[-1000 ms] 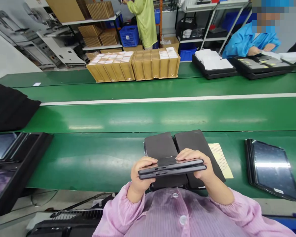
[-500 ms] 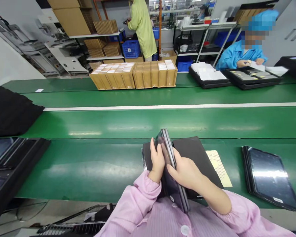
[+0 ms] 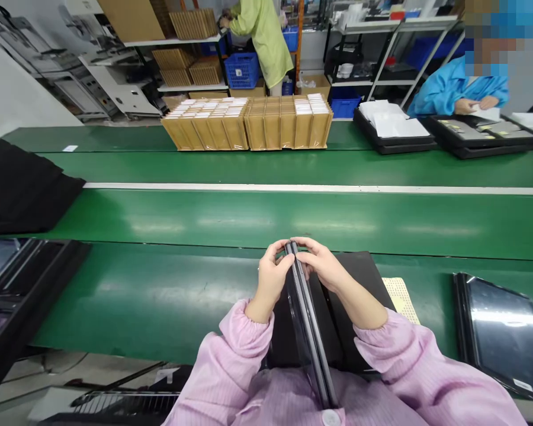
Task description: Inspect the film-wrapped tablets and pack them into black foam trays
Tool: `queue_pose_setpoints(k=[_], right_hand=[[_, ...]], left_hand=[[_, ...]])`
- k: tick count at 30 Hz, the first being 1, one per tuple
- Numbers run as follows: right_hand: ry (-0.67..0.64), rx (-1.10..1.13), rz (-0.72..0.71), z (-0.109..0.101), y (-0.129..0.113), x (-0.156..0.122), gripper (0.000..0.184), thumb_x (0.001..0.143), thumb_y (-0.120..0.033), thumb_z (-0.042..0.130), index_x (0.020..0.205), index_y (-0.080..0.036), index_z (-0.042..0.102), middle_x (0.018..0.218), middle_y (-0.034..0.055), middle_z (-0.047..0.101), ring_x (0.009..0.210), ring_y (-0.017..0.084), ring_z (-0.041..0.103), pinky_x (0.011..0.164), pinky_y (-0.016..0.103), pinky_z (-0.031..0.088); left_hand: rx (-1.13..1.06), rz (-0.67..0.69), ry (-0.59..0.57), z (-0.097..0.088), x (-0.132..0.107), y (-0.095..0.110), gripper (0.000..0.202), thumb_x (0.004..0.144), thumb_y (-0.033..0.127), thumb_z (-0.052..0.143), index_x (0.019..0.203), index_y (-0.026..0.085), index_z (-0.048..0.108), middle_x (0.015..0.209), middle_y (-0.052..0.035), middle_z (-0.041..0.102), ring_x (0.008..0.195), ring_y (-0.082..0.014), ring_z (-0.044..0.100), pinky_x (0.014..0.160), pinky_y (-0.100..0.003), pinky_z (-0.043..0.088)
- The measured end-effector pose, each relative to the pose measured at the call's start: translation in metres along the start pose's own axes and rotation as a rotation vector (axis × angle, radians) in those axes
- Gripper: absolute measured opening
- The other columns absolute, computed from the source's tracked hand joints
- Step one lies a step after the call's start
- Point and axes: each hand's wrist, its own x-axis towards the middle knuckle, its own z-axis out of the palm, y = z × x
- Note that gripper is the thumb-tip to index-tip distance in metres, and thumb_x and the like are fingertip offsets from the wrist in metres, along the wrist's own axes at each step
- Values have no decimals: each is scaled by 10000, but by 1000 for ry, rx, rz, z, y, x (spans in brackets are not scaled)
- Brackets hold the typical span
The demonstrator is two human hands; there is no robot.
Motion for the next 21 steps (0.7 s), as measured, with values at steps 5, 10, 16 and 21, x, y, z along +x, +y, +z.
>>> queue_pose_setpoints(k=[5, 10, 16, 21], right_hand=[[-59, 25, 14, -3, 2, 2, 368, 628, -268, 639, 979, -203, 549, 659, -50, 572, 410, 71, 452, 379, 197, 420], [-100, 54, 10, -3, 4, 3, 361, 648, -265, 639, 983, -208, 518, 648, -59, 553, 414, 74, 457, 398, 204, 433], [-96, 22, -2, -4, 5, 0, 359, 674, -274, 635, 1004, -213, 506, 643, -55, 538, 437, 87, 461, 427, 221, 431], [-201, 21, -1, -10, 6, -5, 462, 681, -231, 653, 1107, -229, 475, 742, -35, 551, 543, 104, 495, 521, 243, 454]], left_hand=[[-2, -35, -31, -3, -1, 4, 297, 626, 247, 640, 912, 181, 596, 971, -53, 646, 876, -196, 631, 845, -351, 499], [-16, -42, -51, -4, -3, 3, 293, 652, 263, 633, 931, 189, 586, 983, -45, 632, 896, -191, 616, 857, -337, 487], [-10, -24, -78, -8, -4, 1, 281, 684, 264, 628, 953, 195, 591, 984, -44, 621, 923, -192, 599, 881, -335, 478], [-47, 36, -186, -14, -6, -3, 391, 665, 270, 676, 1039, 198, 588, 1079, -68, 573, 1051, -236, 555, 926, -357, 467]])
